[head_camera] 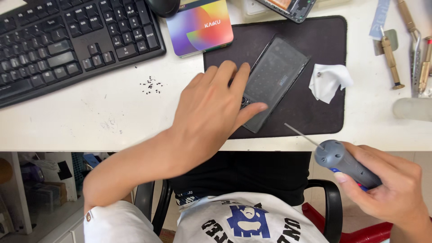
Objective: The person uses a screwdriver to remove screws from the back of a smartphone. They carefully unscrew multiple fasteners around the camera module and place them on the desk. The person then uses their fingers to lift and remove a small metal bracket from the camera area.
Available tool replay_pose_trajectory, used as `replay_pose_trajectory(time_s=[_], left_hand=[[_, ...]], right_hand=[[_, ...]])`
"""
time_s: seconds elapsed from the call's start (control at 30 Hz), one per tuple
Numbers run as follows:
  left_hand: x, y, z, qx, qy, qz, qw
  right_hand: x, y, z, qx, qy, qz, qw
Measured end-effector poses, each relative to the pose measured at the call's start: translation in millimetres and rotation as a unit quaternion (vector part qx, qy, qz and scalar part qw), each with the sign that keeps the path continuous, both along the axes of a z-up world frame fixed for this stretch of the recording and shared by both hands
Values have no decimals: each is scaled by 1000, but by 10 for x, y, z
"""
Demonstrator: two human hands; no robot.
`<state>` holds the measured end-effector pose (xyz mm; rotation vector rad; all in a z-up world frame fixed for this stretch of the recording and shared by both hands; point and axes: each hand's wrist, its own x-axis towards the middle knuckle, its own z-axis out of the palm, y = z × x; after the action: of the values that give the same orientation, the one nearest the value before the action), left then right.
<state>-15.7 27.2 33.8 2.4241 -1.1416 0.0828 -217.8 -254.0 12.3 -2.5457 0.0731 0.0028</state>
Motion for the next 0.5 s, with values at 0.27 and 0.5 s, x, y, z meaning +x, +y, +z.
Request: replay_pose_trajectory(time_s=[0.27, 0.5], left_hand=[[-443, 173, 14, -240, 270, -51, 931], [-896, 69, -341, -458, 455, -32, 763]], right_hand=[[-125, 69, -244, 156, -38, 11, 987], [-81, 472, -441, 320, -63, 41, 944]])
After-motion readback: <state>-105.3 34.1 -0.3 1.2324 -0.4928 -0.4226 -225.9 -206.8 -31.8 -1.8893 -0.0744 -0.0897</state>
